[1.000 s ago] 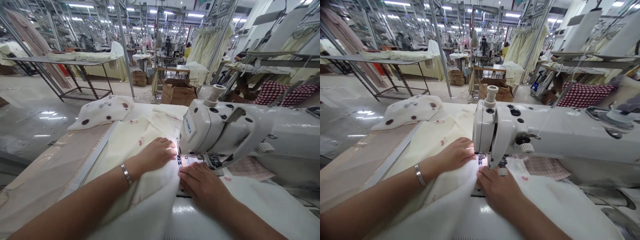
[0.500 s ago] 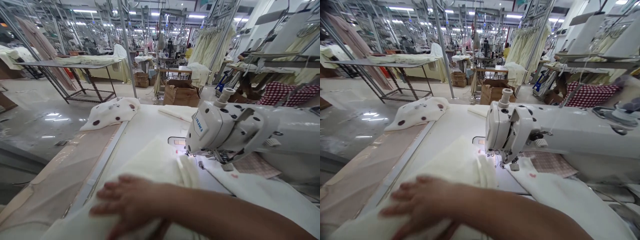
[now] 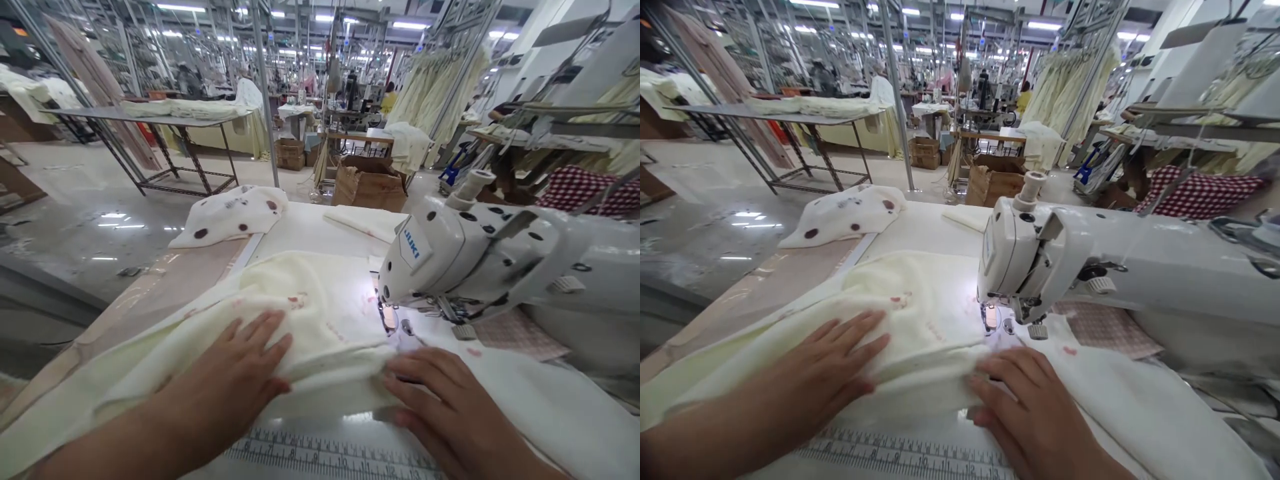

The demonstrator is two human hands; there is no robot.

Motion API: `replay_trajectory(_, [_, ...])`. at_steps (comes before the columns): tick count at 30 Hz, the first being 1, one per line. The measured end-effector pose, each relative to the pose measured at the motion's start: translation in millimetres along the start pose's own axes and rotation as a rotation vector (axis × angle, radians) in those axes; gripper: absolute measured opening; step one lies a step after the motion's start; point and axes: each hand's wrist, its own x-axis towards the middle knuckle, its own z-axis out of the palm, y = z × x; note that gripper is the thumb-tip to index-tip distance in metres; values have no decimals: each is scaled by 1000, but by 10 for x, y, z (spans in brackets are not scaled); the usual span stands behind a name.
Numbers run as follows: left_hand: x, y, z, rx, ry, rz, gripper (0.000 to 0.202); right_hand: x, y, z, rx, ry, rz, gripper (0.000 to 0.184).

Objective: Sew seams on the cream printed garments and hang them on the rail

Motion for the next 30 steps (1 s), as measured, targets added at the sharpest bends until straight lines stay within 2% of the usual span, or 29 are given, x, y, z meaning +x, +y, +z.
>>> replay_trajectory(3, [431, 357, -51, -73, 18, 44, 13, -10, -78, -92, 94, -76, 92, 24])
replay_trajectory(5, [706, 513, -16, -76, 23, 103, 7, 59, -145, -106, 189, -198, 115, 40])
replay_trajectory(7, [886, 562, 36, -80, 25, 126, 6, 105, -167, -98, 282, -266, 128, 51])
replay_trajectory(10, [1007, 494, 73, -177, -5, 85, 13, 101, -71, -24, 212, -208, 151, 39])
replay_trajectory(12, [1055, 430, 70, -252, -36, 51, 17, 75, 31, 59, 94, -182, 143, 27])
replay_trajectory(14, [1108, 398, 66, -284, -46, 63, 13, 52, 109, 135, 36, -208, 135, 21])
replay_trajectory(17, [1155, 435, 88, -251, 5, 139, 14, 36, 151, 181, 49, -273, 195, 22])
replay_trajectory(19, [1117, 492, 121, -202, 65, 249, 16, 26, 166, 172, 75, -293, 231, 22])
replay_trajectory(21, [1017, 542, 164, -122, 145, 452, 20, 6, 206, 153, 115, -291, 237, 16])
replay_trajectory(23, [891, 565, 210, -46, 199, 610, 20, -25, 279, 135, 151, -282, 222, 26])
replay_trajectory(25, [792, 569, 251, -7, 210, 602, 16, -56, 366, 123, 162, -266, 210, 26])
replay_trajectory(27, [751, 573, 276, -30, 167, 503, 13, -75, 440, 118, 155, -245, 219, 21])
replay_trajectory(30, [792, 610, 297, -76, 115, 407, 20, -71, 495, 123, 138, -228, 239, 23])
